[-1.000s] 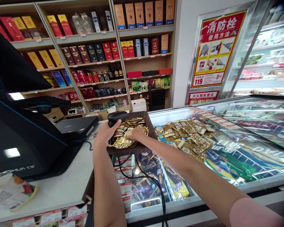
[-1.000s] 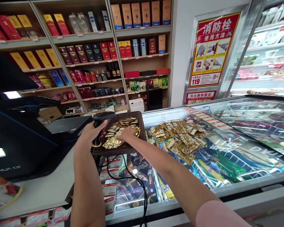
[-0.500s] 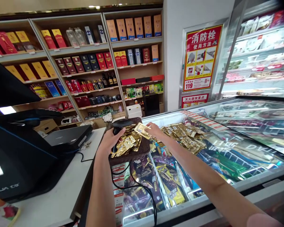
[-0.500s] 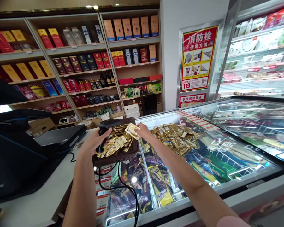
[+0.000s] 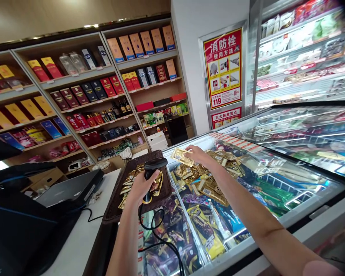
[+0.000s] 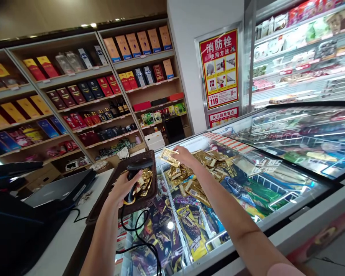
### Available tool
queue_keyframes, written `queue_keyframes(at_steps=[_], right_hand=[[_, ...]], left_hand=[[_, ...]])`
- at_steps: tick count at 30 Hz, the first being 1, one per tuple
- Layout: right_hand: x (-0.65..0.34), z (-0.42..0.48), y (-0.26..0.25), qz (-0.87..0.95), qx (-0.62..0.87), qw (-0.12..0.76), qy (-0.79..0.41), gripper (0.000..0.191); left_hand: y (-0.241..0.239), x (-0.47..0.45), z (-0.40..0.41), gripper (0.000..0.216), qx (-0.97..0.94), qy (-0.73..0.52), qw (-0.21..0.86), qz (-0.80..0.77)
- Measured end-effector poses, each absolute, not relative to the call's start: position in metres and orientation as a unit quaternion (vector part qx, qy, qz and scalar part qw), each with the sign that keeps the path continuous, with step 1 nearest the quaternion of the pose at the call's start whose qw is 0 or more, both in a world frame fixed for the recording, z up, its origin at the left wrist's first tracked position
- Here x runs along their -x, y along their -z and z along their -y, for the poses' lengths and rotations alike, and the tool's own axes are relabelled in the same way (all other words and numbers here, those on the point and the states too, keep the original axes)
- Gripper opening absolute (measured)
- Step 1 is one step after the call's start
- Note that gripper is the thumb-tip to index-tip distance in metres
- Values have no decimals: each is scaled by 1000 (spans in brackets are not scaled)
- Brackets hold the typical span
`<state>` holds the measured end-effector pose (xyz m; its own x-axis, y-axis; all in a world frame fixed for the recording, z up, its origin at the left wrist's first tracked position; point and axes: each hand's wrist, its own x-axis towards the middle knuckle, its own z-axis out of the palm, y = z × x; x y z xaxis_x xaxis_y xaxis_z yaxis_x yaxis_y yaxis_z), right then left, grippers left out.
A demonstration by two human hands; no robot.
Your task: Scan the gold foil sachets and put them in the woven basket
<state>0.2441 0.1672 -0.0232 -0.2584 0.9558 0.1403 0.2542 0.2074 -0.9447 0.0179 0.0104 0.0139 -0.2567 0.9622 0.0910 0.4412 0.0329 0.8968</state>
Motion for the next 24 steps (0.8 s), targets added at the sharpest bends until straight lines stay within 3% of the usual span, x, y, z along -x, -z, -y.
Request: queue_keyframes(at_steps=[18,24], right_hand=[[-259,-175,25,694,485,376,-377,15],[-278,-198,35,689,602,335,-224,22]], left_hand=[[-15,-23,-8,52,-541,-433,311,-650],[-13,-19,-9,50,-555,-415,293,-659]])
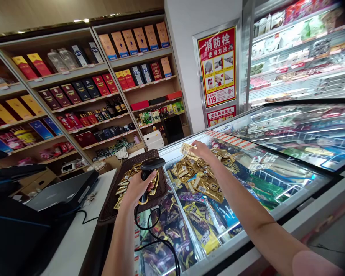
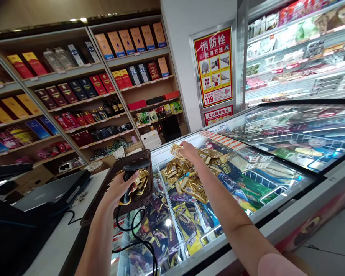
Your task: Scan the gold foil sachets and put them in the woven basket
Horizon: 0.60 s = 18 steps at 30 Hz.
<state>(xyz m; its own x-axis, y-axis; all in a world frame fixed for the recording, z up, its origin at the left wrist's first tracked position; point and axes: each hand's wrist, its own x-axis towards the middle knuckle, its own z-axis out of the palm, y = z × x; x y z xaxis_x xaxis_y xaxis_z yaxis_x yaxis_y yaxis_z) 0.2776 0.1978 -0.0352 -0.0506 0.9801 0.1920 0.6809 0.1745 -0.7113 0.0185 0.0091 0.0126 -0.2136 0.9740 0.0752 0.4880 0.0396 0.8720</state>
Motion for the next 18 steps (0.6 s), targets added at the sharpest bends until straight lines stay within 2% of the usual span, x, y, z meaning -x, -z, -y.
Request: queue_keyframes(at_steps=[6,10,14,18], right_hand=[[-281,-214,59,693,660,234,-171,32],[-273,-212,71,693,676,202,-148,35],[-266,-204,75,699,681,194,-98,37],[-248,-191,70,712,665,224,-32,35]], left_hand=[[-24,-16,-3,56,-540,-415,293,-671],[-31,-2,2,57,-527,-413,271,-692],[-35,21,9,59,-511,-427,271,-695],[-38,48,19,65,-484,-438,258,-712]])
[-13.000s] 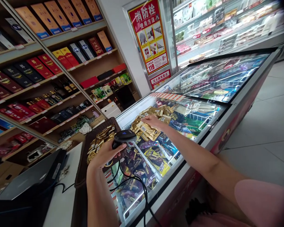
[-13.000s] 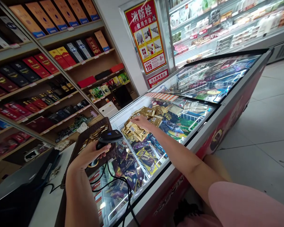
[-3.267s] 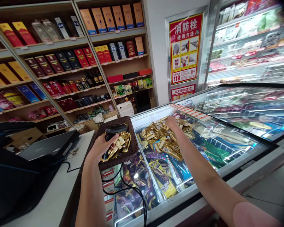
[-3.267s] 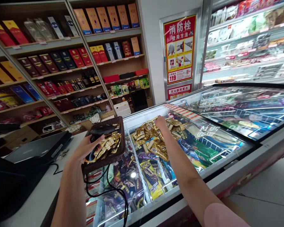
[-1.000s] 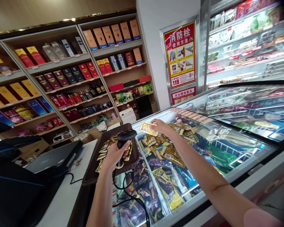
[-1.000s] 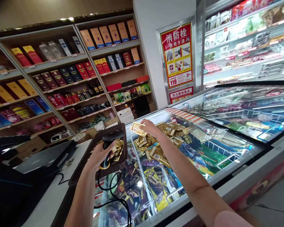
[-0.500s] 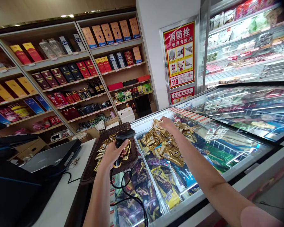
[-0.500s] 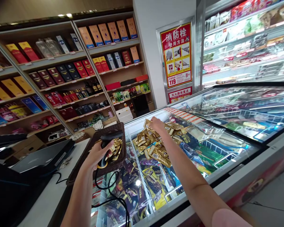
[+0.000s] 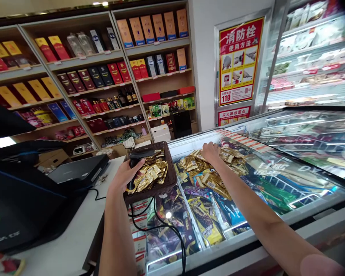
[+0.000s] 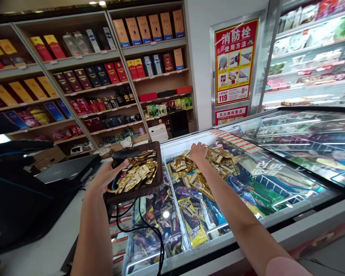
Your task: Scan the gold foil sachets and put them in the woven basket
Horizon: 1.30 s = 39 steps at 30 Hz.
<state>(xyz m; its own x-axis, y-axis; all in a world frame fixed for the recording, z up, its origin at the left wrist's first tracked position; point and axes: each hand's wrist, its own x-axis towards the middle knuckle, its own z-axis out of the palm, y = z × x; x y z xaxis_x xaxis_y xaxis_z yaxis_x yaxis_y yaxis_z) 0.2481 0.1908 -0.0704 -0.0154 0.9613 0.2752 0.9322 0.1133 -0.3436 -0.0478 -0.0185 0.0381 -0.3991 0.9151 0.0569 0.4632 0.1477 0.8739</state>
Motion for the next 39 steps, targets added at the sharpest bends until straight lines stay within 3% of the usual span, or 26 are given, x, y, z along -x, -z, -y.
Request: queue_keyframes(at_steps=[7,9,15,19,22,26,30,35,39], right_hand=[[-138,-129,52,847,477,213,-96,23],[-97,-104,51,870,439,175,-143,28],[-19,-67,55,876,456,81,-133,62],[-18,-71,58,874,449,87,-166,58],[-31,-78,61,861,434,130,-232,38],[-56,-92,66,833,444,195,-265,29],[-100,-115,60,744,451,367,-330,17],[-177,-156,44,606,448,556,-350,30],[-223,-180,38,567,451,577,-377,38]], left_hand=[[-38,82,34,62,-427,-484,217,-732],[-38,86,37,60,-426,-493,212,-729],[-35,88,40,56,-435,-514,207,-710],[-36,84,38,58,-443,-509,208,-708],[-39,76,36,59,-448,-494,206,-717],[-40,56,28,58,-463,-470,198,-725],[-37,32,17,57,-488,-467,202,-709],[-33,14,7,58,-508,-460,225,-692],[-28,2,3,56,-531,-440,274,-670]])
